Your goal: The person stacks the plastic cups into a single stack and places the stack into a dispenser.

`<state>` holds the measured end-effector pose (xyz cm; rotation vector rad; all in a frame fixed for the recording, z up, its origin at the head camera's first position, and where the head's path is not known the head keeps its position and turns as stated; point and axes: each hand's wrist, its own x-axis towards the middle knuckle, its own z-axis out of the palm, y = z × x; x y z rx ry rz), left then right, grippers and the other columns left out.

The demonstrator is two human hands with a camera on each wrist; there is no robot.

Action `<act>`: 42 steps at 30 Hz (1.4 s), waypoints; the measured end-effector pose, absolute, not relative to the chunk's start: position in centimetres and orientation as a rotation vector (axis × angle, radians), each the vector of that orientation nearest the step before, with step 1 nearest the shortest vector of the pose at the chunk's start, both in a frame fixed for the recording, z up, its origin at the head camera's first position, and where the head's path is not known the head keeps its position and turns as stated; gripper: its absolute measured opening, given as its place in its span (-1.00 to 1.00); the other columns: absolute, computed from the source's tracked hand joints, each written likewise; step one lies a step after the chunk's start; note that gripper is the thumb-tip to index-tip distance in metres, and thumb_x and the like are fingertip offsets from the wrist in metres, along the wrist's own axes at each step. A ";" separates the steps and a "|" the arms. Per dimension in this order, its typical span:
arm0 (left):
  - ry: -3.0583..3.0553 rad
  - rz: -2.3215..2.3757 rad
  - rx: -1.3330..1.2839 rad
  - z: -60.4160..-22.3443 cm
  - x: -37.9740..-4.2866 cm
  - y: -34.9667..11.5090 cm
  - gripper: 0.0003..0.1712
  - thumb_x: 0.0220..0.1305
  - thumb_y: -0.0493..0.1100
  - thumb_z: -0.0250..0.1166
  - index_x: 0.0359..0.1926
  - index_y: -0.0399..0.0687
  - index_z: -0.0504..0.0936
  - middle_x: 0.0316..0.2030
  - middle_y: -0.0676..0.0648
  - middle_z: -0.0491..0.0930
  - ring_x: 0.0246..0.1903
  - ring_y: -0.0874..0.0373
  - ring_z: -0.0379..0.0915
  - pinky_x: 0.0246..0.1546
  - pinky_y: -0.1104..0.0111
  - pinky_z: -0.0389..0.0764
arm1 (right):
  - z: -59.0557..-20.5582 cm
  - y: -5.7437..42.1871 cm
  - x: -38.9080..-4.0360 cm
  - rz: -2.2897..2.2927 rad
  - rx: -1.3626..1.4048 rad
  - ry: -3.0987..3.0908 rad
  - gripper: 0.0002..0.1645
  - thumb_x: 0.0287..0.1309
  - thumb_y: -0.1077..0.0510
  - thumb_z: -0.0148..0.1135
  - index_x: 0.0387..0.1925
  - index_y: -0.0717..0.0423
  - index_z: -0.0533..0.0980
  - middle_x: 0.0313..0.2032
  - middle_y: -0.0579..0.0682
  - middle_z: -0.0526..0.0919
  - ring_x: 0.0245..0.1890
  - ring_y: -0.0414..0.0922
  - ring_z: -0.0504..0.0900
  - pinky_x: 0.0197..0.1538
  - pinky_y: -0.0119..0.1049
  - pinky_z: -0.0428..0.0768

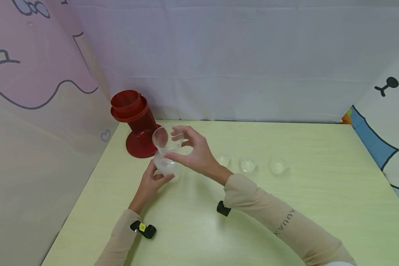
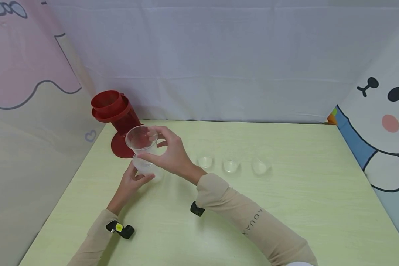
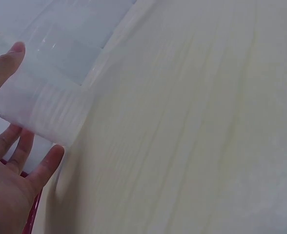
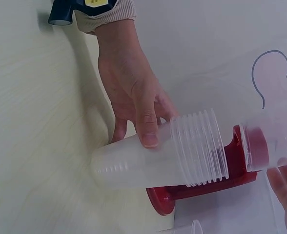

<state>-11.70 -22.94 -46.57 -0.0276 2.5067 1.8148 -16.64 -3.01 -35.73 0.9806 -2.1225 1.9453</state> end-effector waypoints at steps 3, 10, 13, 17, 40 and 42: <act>2.511 1.820 -0.041 -47.7 -12.1 -23.3 -0.04 0.10 0.00 0.42 0.40 0.28 0.03 0.32 0.03 0.21 0.22 0.00 0.28 0.11 0.17 0.45 | -36.0 -3.2 -16.9 1.947 0.992 -2.120 -0.23 -0.18 0.19 0.55 0.13 0.08 0.39 -0.05 -0.07 0.57 -0.08 -0.24 0.57 -0.09 -0.26 0.59; 2.553 1.818 -0.003 -48.4 -12.4 -23.4 -0.04 0.03 0.12 0.43 0.38 0.33 0.07 0.29 0.09 0.25 0.21 0.04 0.27 0.10 0.17 0.47 | -36.1 -3.3 -17.0 1.967 1.023 -2.137 -0.14 -0.13 0.20 0.51 0.23 0.00 0.30 -0.04 -0.05 0.58 -0.05 -0.21 0.57 -0.06 -0.27 0.60; 2.551 1.814 -0.006 -48.3 -12.4 -23.4 -0.04 0.05 0.09 0.43 0.39 0.33 0.06 0.30 0.09 0.24 0.22 0.05 0.25 0.10 0.17 0.46 | -36.1 -3.4 -17.0 1.975 1.051 -2.147 -0.12 -0.10 0.20 0.49 0.27 -0.03 0.26 -0.03 -0.02 0.58 -0.04 -0.21 0.57 -0.06 -0.27 0.60; 2.545 1.808 -0.005 -47.6 -12.2 -23.2 -0.04 0.10 -0.03 0.41 0.41 0.25 0.03 0.33 0.05 0.21 0.24 0.02 0.24 0.12 0.16 0.45 | -36.2 -3.6 -17.0 1.983 1.077 -2.147 -0.11 -0.09 0.22 0.48 0.28 -0.02 0.26 -0.01 0.03 0.58 -0.03 -0.21 0.57 -0.04 -0.28 0.60; 2.527 1.794 -0.004 -45.1 -11.1 -22.4 -0.07 0.14 -0.05 0.38 0.42 0.12 0.03 0.33 -0.04 0.20 0.21 -0.02 0.25 0.11 0.15 0.46 | -36.6 -4.5 -17.3 1.897 1.104 -2.189 -0.15 -0.09 0.20 0.48 0.26 0.00 0.31 -0.02 -0.06 0.55 -0.03 -0.20 0.54 0.00 -0.24 0.58; 2.526 1.794 -0.001 -45.1 -11.1 -22.5 -0.07 0.15 -0.06 0.38 0.42 0.12 0.04 0.34 -0.05 0.20 0.22 -0.02 0.24 0.12 0.13 0.45 | -36.8 -4.5 -17.3 1.884 1.110 -2.209 -0.16 -0.09 0.19 0.48 0.26 0.01 0.31 0.01 -0.06 0.55 -0.01 -0.17 0.53 0.00 -0.28 0.58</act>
